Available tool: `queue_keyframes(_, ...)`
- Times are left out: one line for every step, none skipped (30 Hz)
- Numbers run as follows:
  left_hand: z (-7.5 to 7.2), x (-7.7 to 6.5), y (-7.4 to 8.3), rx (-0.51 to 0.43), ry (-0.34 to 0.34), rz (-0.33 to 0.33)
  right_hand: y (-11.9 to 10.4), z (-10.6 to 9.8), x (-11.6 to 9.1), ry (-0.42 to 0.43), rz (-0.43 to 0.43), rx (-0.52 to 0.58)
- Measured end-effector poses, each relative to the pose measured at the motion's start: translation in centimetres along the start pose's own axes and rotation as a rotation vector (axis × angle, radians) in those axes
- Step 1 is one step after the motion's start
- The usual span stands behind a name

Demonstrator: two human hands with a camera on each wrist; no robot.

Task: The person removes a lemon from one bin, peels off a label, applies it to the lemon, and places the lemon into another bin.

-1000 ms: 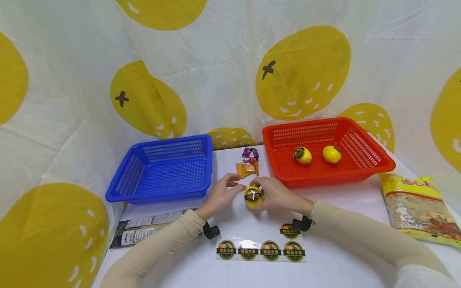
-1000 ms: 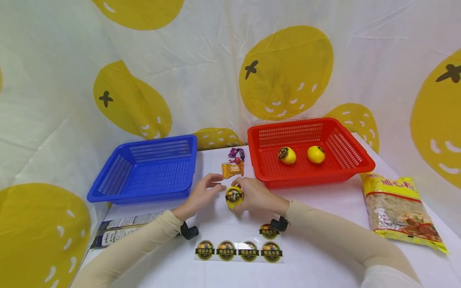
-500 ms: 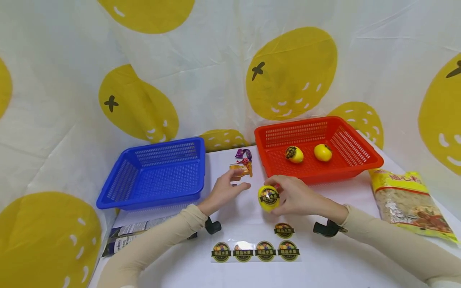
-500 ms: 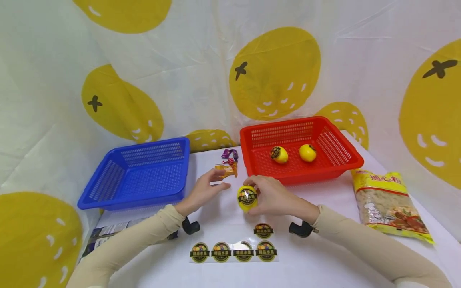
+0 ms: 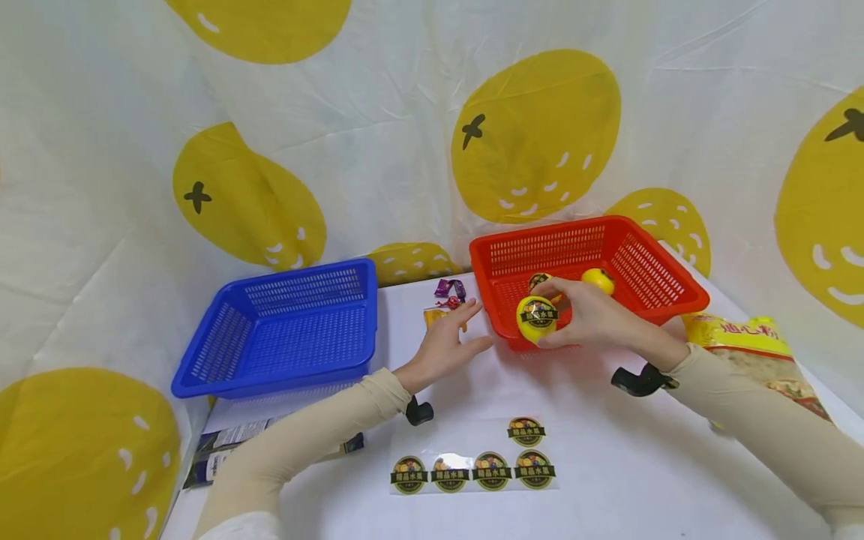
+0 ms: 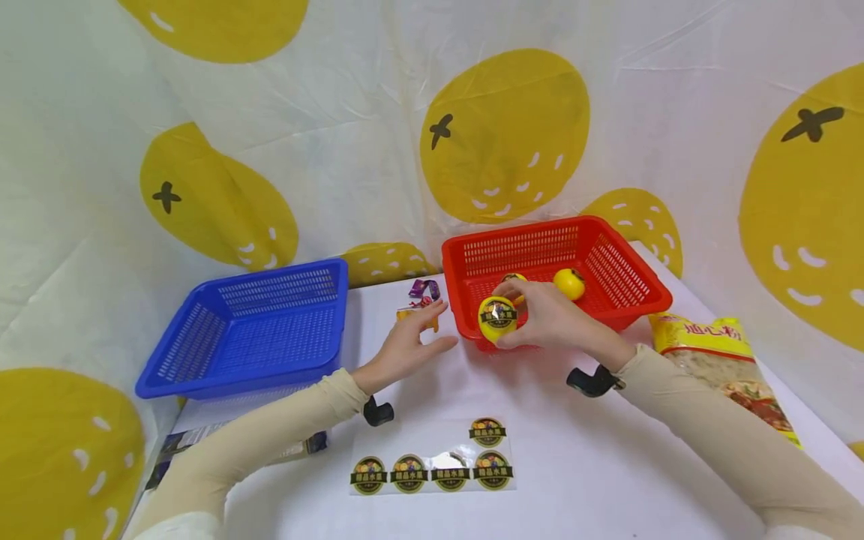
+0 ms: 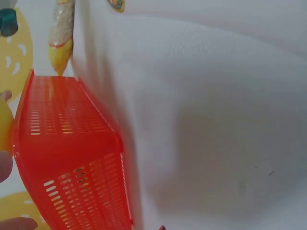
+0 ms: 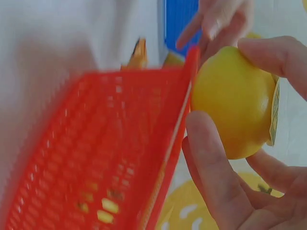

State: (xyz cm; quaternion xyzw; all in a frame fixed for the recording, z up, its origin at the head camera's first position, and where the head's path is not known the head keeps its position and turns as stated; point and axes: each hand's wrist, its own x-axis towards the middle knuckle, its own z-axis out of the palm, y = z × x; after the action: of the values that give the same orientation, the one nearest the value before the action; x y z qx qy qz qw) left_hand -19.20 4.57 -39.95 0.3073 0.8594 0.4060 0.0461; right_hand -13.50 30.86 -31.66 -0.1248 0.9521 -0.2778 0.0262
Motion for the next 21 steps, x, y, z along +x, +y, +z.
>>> queue_keyframes(0.1,0.2,0.0,0.016,-0.004,0.008,0.3,-0.4,0.3,-0.003,0.01,-0.002)
queue_keyframes(0.2,0.4,0.1,0.028,-0.008,0.017,0.5,-0.7,0.6,-0.006,0.021,-0.002)
queue_keyframes(0.2,0.5,0.2,0.041,-0.014,0.023,0.7,-1.1,0.9,-0.01,0.032,-0.003)
queue_keyframes(0.3,0.7,0.3,0.047,-0.024,0.025,1.0,-1.4,1.3,-0.015,0.043,-0.004)
queue_keyframes(0.3,0.8,0.4,0.063,-0.03,0.029,1.2,-1.7,1.7,-0.02,0.051,-0.004)
queue_keyframes(0.3,1.0,0.5,0.08,-0.038,0.029,1.5,-2.1,2.1,-0.024,0.057,-0.008)
queue_keyframes(0.4,1.1,0.6,0.091,-0.045,0.025,1.7,-2.3,2.5,-0.028,0.061,-0.015)
queue_keyframes(0.3,1.1,0.7,0.101,-0.052,0.025,2.0,-2.6,3.0,-0.033,0.059,-0.019)
queue_keyframes(0.3,1.2,0.8,0.118,-0.057,0.024,2.2,-2.8,3.4,-0.038,0.061,-0.025)
queue_keyframes(0.3,1.3,0.9,0.134,-0.063,0.022,2.5,-3.0,3.9,-0.041,0.057,-0.032)
queue_keyframes(0.3,1.4,1.0,0.149,-0.068,0.022,2.7,-3.1,4.3,-0.043,0.051,-0.04)
queue_keyframes(0.3,1.5,1.0,0.158,-0.073,0.02,2.8,-3.2,4.8,-0.045,0.043,-0.047)
queue_keyframes(0.3,1.6,1.1,0.167,-0.076,0.02,3.0,-3.3,5.2,-0.045,0.034,-0.057)
queue_keyframes(0.3,1.6,1.1,0.176,-0.077,0.022,3.1,-3.4,5.6,-0.045,0.024,-0.061)
queue_keyframes(0.4,1.7,1.1,0.189,-0.081,0.021,3.1,-3.4,6.1,-0.045,0.02,-0.064)
queue_keyframes(0.4,1.7,1.1,0.194,-0.086,0.019,3.2,-3.4,6.5,-0.045,0.012,-0.066)
queue_keyframes(0.4,1.7,1.1,0.197,-0.089,0.023,3.3,-3.4,6.9,-0.045,0.004,-0.068)
queue_keyframes(0.4,1.8,1.2,0.2,-0.093,0.024,3.5,-3.4,7.4,-0.049,0.001,-0.071)
queue_keyframes(0.4,1.8,1.2,0.207,-0.097,0.024,3.6,-3.3,7.8,-0.052,0.001,-0.077)
queue_keyframes(0.5,1.9,1.2,0.212,-0.101,0.025,3.8,-3.3,8.3,-0.058,0.004,-0.078)
queue_keyframes(0.5,1.9,1.3,0.215,-0.107,0.022,3.9,-3.3,8.7,-0.066,0.005,-0.082)
